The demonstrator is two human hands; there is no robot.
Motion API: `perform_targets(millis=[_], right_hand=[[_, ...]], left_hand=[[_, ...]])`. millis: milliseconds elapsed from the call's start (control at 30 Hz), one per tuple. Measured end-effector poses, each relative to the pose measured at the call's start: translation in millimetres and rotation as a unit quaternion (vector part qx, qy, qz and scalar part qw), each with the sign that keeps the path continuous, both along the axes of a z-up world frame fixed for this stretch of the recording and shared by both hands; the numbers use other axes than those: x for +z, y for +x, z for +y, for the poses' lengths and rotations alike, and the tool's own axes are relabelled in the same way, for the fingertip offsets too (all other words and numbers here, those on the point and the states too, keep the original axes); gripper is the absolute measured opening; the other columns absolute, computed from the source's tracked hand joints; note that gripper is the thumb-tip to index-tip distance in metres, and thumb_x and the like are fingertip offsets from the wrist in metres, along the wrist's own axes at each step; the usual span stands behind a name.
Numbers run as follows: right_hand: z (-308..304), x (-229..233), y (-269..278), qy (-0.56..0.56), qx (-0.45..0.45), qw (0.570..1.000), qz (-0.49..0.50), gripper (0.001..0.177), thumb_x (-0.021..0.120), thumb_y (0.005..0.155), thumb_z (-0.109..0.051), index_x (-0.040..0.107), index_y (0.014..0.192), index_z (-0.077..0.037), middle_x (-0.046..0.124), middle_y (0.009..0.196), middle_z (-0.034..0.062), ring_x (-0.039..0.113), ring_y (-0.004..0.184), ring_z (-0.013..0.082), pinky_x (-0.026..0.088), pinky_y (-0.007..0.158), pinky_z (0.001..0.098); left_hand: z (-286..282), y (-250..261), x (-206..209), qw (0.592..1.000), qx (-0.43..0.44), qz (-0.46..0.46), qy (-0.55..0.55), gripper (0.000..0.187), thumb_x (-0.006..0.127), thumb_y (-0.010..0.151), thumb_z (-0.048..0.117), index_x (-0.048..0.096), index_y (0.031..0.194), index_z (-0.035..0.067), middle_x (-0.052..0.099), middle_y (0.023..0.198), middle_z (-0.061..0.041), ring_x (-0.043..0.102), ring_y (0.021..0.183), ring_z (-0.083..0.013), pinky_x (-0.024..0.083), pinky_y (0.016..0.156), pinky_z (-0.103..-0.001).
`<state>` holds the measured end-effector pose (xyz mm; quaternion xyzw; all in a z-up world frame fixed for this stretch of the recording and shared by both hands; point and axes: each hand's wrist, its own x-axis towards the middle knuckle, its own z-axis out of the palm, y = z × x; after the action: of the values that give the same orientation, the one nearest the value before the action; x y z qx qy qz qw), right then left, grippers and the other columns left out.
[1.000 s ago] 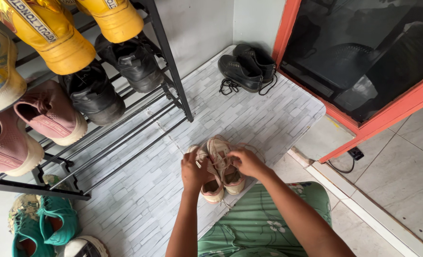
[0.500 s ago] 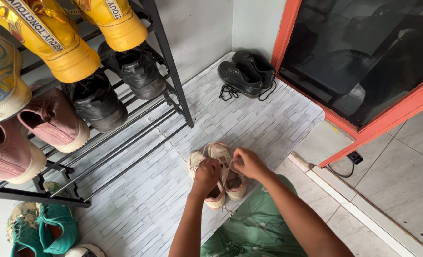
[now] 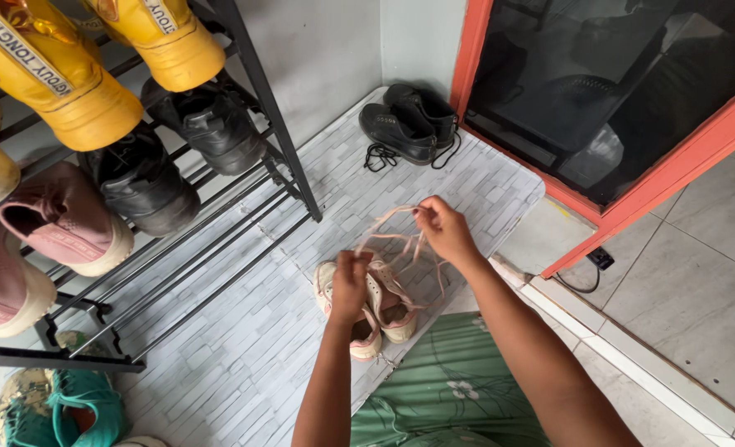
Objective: The person unlaces a black shoe, places it on a shoe rack, then unlaces a pink shoe and places it on the rack. Finally, the person unlaces a pair of beige sneakers, leaving the laces on the floor.
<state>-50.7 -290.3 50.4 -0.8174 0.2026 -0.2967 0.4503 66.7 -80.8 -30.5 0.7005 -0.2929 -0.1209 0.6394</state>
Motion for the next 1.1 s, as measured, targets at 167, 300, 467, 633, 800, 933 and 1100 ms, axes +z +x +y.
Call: perform_targets(millis=[167,300,467,633,800,933,1100], right_hand=[[-27,-10,-8,-0.012,-0.072,0.997,0.018,0.015,0.07,0.102,-0.02,0.074,0.108,-0.007,0.076,0.09,0.0066,0.07,0.085,0.0153,0.056,0.073,0.0285],[-37,-29,-11,-0.022,-0.099,0.995,-0.006,0.028,0.068,0.093,-0.012,0.069,0.121,-0.008,0.071,0.116,0.0095,0.07,0.096,0.0183,0.059,0.078,0.0304],[-24,-65,-6,-0.088,-0.022,0.994,0.068,0.03,0.066,0.09,-0.004,0.072,0.119,-0.009,0.07,0.12,0.0119,0.069,0.105,0.0258,0.057,0.088,0.0371],[4,-104,8,-0.051,0.054,0.978,0.197,0.025,0.063,0.094,-0.011,0.077,0.114,-0.013,0.076,0.109,0.0124,0.073,0.098,0.026,0.057,0.088,0.0368],[24,-121,15,-0.068,0.061,0.968,0.234,0.033,0.065,0.088,-0.01,0.075,0.118,-0.015,0.075,0.106,0.0177,0.073,0.097,0.0337,0.058,0.085,0.0406],[34,-127,22,-0.065,0.064,0.974,0.208,0.038,0.066,0.084,-0.009,0.075,0.119,-0.02,0.075,0.111,0.0139,0.07,0.1,0.0352,0.056,0.084,0.0434],[29,-137,32,-0.06,0.038,0.963,0.261,0.021,0.072,0.085,-0.013,0.076,0.106,-0.014,0.076,0.108,0.0118,0.072,0.099,0.0319,0.057,0.083,0.0416]], left_hand=[[5,19,-9,0.968,0.062,0.196,-0.142,0.018,0.042,0.105,0.016,0.05,0.112,0.001,0.073,0.097,-0.015,0.072,0.089,-0.0202,0.06,0.079,-0.034],[11,18,-8,0.965,0.095,0.21,-0.128,0.022,0.047,0.109,0.022,0.047,0.108,0.0,0.07,0.083,-0.018,0.065,0.065,-0.0233,0.055,0.064,-0.035],[10,5,6,0.986,0.106,0.109,-0.07,0.021,0.054,0.108,0.021,0.057,0.104,0.0,0.064,0.083,-0.013,0.062,0.069,-0.0162,0.052,0.064,-0.032],[21,1,30,0.972,0.197,0.018,0.13,0.022,0.062,0.1,0.027,0.067,0.101,0.005,0.072,0.08,-0.014,0.066,0.066,-0.0257,0.052,0.066,-0.038],[40,-1,41,0.935,0.223,-0.066,0.266,0.025,0.068,0.094,0.034,0.072,0.1,0.01,0.073,0.105,-0.009,0.07,0.087,-0.0317,0.054,0.075,-0.045],[42,2,36,0.924,0.206,-0.16,0.278,0.039,0.072,0.086,0.029,0.066,0.122,0.014,0.064,0.125,-0.01,0.059,0.116,-0.0348,0.047,0.095,-0.051],[30,8,26,0.915,0.174,-0.261,0.253,0.054,0.071,0.085,0.023,0.06,0.137,0.016,0.053,0.144,-0.012,0.036,0.142,-0.043,0.028,0.114,-0.06]])
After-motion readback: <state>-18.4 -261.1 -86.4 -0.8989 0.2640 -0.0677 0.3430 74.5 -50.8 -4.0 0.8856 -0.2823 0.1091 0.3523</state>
